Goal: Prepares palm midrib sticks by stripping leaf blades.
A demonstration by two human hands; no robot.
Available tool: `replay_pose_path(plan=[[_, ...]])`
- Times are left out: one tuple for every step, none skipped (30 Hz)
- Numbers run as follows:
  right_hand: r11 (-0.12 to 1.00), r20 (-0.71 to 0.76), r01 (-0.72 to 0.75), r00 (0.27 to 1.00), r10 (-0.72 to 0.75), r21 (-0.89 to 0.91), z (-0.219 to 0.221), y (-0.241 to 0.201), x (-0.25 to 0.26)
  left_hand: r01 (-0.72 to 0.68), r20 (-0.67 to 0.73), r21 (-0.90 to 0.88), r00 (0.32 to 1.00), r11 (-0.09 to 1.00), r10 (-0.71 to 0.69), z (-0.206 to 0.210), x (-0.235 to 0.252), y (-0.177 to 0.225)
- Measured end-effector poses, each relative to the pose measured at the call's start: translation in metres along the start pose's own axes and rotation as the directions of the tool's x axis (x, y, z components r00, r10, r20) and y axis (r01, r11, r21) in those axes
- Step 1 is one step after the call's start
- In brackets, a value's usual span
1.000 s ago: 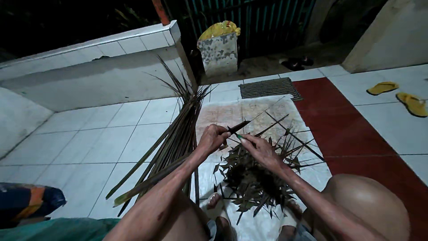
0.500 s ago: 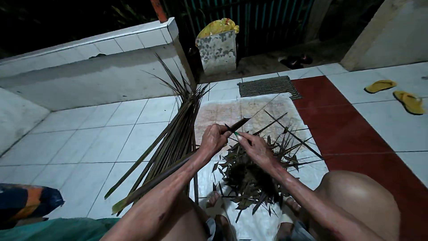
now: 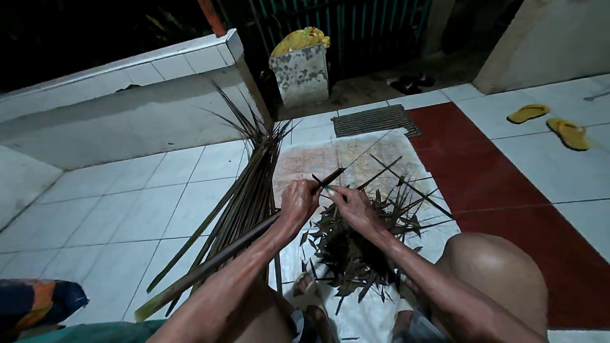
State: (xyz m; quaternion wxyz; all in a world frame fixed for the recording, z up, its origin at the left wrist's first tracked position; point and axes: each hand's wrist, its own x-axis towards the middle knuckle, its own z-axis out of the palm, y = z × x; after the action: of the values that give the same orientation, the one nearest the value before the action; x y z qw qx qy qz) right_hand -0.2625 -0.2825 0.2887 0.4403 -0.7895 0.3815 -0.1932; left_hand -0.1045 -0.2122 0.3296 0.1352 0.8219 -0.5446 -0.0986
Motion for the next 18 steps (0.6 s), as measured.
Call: replay_pose_path(plan=[[1.0,-0.003,0.0,1.0,0.0,0.002,0.0,0.0,0.0,-0.004,-0.002,0.008,1.0,1.0,0.004,0.0,-0.001,0.001],[1.0,-0.002,-0.003,1.0,0.003,0.005,-0.001,0.0,-0.001,-0.009,-0.006,0.018,1.0,1.0,0.009,-0.001,-0.001,0.003],[1.0,0.0,-0.009,1.0,0.009,0.005,-0.002,0.0,-0.001,-0.014,-0.01,0.03,1.0,0.999,0.015,-0.001,-0.002,0.004],[1.0,-0.002,-0.014,1.0,0.014,0.005,-0.002,-0.001,-0.001,-0.017,-0.017,0.038,1.0,0.999,0.018,-0.001,-0.003,0.005],[1.0,-0.008,-0.017,1.0,0.017,0.004,-0.002,-0.001,-0.001,-0.016,-0.019,0.044,1.0,0.999,0.017,-0.001,-0.004,0.006],[1.0,-0.017,-0.018,1.0,0.018,0.004,-0.002,-0.001,-0.002,-0.015,-0.021,0.048,1.0,0.999,0.016,-0.001,-0.004,0.006],[1.0,-0.026,-0.021,0.999,0.021,0.001,-0.001,-0.002,-0.002,-0.013,-0.021,0.053,1.0,0.999,0.014,-0.001,-0.005,0.007],[0.999,-0.033,-0.031,0.999,0.031,-0.005,0.0,-0.002,-0.001,-0.014,-0.022,0.06,1.0,0.998,0.015,-0.001,-0.006,0.008],[0.999,-0.036,-0.047,0.998,0.046,-0.007,0.0,-0.001,-0.001,-0.023,-0.026,0.061,0.999,0.998,0.025,-0.001,-0.007,0.009],[0.998,-0.039,-0.061,0.997,0.061,-0.008,-0.001,0.001,0.001,-0.03,-0.026,0.057,0.999,0.998,0.031,-0.002,-0.009,0.011],[0.998,-0.044,-0.069,0.997,0.069,-0.005,-0.001,0.003,0.002,-0.036,-0.029,0.051,0.999,0.998,0.037,-0.002,-0.01,0.012],[0.998,-0.056,-0.065,0.996,0.064,-0.001,-0.002,0.005,0.002,-0.037,-0.027,0.039,0.999,0.999,0.038,-0.003,-0.01,0.012],[0.998,-0.066,-0.055,0.996,0.055,-0.003,-0.002,0.007,0.002,-0.036,-0.023,0.026,0.999,0.999,0.037,-0.003,-0.009,0.011],[0.999,-0.07,-0.048,0.996,0.047,-0.009,-0.001,0.008,0.001,-0.035,-0.022,0.015,0.999,0.999,0.035,-0.004,-0.008,0.01],[0.999,-0.075,-0.041,0.996,0.04,-0.013,-0.001,0.009,0.001,-0.033,-0.02,0.012,0.999,0.999,0.033,-0.005,-0.007,0.008],[0.999,-0.086,-0.036,0.996,0.034,-0.02,0.0,0.009,0.0,-0.028,-0.017,0.008,0.999,1.0,0.028,-0.005,-0.007,0.008],[0.999,-0.102,-0.033,0.994,0.03,-0.03,0.002,0.01,0.0,-0.025,-0.016,0.002,1.0,1.0,0.025,-0.005,-0.006,0.007],[0.998,-0.115,-0.035,0.993,0.03,-0.043,0.002,0.01,-0.001,-0.023,-0.017,-0.01,1.0,1.0,0.023,-0.004,-0.006,0.007]])
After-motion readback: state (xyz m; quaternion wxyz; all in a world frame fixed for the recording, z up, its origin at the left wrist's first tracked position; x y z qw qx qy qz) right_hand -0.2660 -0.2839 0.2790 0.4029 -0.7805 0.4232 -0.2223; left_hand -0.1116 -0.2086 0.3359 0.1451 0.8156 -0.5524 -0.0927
